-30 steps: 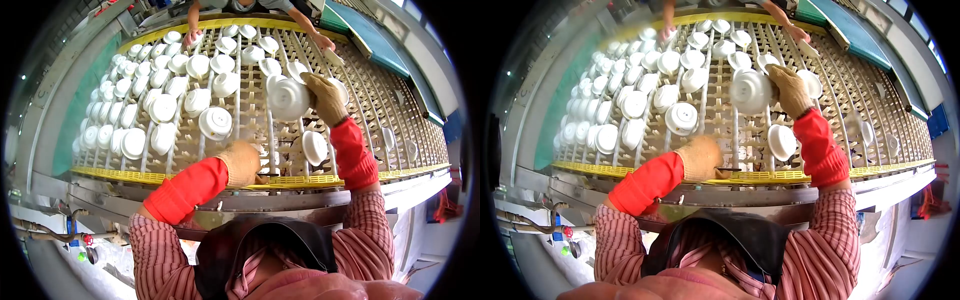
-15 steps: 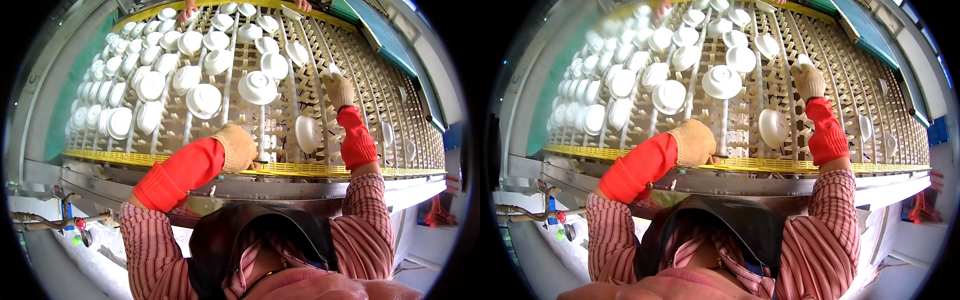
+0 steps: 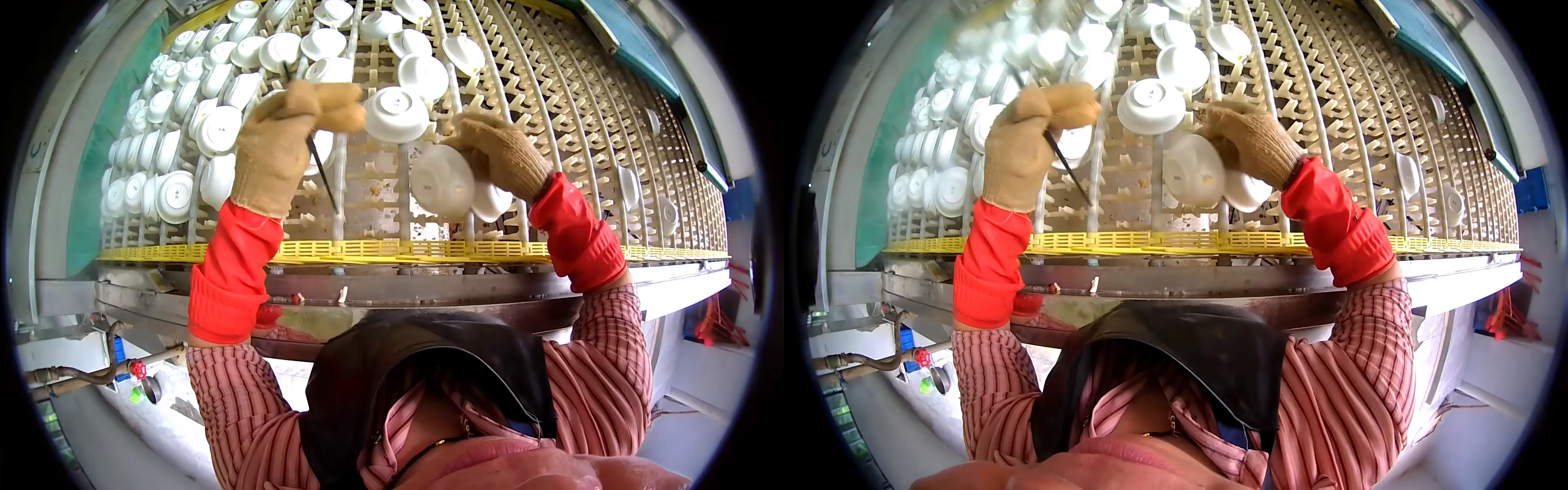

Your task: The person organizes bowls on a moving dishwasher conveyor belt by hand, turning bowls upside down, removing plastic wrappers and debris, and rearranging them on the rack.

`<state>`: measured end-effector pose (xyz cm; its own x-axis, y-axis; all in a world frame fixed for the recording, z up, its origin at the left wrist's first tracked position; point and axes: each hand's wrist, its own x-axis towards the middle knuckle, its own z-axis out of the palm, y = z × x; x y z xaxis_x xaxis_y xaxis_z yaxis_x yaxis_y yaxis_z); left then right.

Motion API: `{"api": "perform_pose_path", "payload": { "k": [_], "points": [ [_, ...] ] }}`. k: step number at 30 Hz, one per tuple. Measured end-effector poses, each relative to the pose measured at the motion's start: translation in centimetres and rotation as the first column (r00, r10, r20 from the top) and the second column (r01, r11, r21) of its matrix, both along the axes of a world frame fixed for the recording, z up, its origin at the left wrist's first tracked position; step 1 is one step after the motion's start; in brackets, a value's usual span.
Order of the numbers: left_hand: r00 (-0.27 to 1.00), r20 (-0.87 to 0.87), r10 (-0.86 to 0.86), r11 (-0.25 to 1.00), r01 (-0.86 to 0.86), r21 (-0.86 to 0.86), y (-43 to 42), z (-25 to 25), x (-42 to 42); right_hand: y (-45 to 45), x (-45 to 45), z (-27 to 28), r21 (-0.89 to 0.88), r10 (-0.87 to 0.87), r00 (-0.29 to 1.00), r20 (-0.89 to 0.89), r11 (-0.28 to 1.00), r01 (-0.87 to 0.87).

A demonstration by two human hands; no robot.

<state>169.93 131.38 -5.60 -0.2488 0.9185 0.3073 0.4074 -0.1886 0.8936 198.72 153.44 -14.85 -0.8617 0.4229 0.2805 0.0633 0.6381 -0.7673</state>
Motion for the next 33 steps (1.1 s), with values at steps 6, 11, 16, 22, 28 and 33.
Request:
{"api": "perform_pose_path", "payload": {
  "k": [6, 11, 16, 22, 28, 33],
  "points": [
    [0.956, -0.292, -0.005, 0.999, -0.009, -0.044, 0.8, -1.5, 1.2, 3.2, 5.0, 4.3, -0.071, -0.504, 0.853, 0.139, 0.854, 0.516],
    [0.969, -0.233, 0.078, 0.976, -0.026, 0.218, 2.8, -3.7, 2.9, 6.3, 14.4, 3.6, 0.573, -0.881, 0.405, 0.244, 0.468, 0.673],
    [0.457, -0.877, 0.147, 0.989, -0.046, 0.142, 6.9, -2.6, 6.4, 10.1, 22.3, -0.5, 0.690, -0.886, 0.157, 0.435, 0.441, 0.574],
    [0.376, -0.925, 0.056, 0.985, -0.174, -0.011, 11.5, -6.6, 5.6, 10.5, 23.2, -0.9, 0.661, -0.918, 0.219, 0.330, 0.390, 0.641],
    [0.377, -0.909, -0.179, 0.809, -0.469, -0.354, 11.3, -5.1, 4.3, 12.4, 26.3, -2.5, 0.619, -0.922, 0.121, 0.368, 0.340, 0.708],
    [0.896, -0.444, 0.024, 0.876, -0.233, -0.423, 14.2, -3.9, 3.5, 13.8, 27.0, -4.0, 0.714, -0.924, 0.241, 0.298, 0.383, 0.586]
  ]
}}
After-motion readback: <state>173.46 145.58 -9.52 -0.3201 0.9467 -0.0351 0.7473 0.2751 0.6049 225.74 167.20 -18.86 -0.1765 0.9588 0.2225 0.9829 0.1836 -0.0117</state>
